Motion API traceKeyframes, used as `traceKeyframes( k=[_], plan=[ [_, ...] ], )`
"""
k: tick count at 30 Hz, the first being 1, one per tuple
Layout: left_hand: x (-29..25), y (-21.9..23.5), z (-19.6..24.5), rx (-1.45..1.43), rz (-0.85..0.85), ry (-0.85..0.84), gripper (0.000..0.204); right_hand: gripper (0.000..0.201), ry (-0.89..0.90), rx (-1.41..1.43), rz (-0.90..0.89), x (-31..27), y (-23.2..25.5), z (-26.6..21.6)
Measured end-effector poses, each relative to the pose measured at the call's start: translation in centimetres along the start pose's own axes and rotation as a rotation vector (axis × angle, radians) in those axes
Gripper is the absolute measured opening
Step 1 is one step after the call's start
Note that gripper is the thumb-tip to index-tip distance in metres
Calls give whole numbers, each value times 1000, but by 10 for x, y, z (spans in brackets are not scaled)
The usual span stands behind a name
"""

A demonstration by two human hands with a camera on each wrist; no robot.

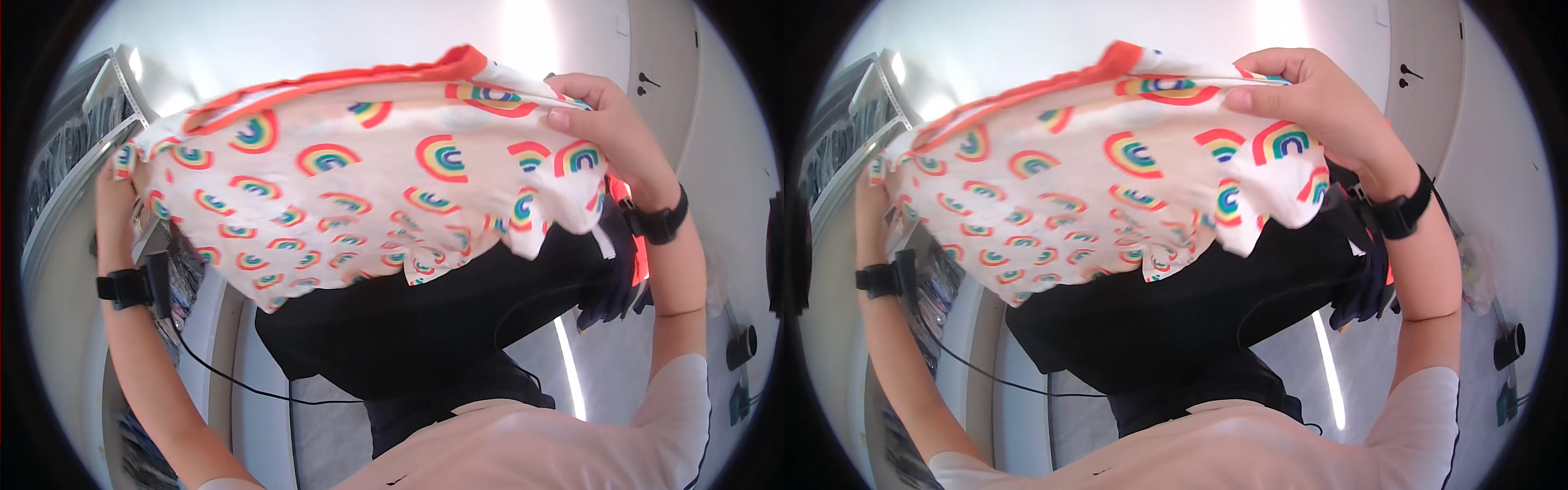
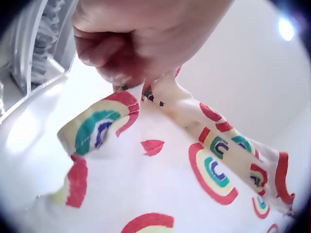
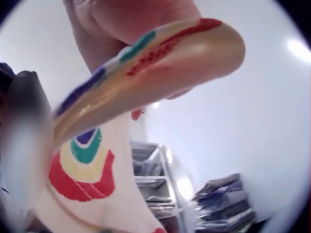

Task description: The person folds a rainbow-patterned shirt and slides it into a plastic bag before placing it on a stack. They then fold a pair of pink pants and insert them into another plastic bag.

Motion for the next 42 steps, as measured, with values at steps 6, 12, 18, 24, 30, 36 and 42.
traceKeyframes(
  k=[6,12,18,24,30,36,42],
  plan=[
    [44,33,32,219,148,0,27,47,-105,381,-6,-33,-28,-8],
    [108,-117,7,744,34,-183,21,39,-330,719,137,-45,-34,50],
    [53,-282,-6,590,-51,-165,25,37,-565,763,381,-88,-8,112],
    [35,-482,-63,731,-268,-546,26,36,-784,604,580,-145,31,182],
    [-44,-582,-88,565,-576,-40,26,28,-951,-238,195,-178,75,221],
    [-87,-639,-129,350,-898,-333,33,13,-981,-233,202,-169,78,233],
    [-126,-647,-95,260,-1263,-292,27,19,-1016,-217,208,-169,76,238]
  ],
)
Point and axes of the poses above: each hand's wrist, its own x-axis towards the middle knuckle, its own y-axis out of the back of the hand, z = x × y, the point moved 4 cm from there along x, towards the middle knuckle, and after that the axes turned 13 degrees about y, right-handed, at the moved point
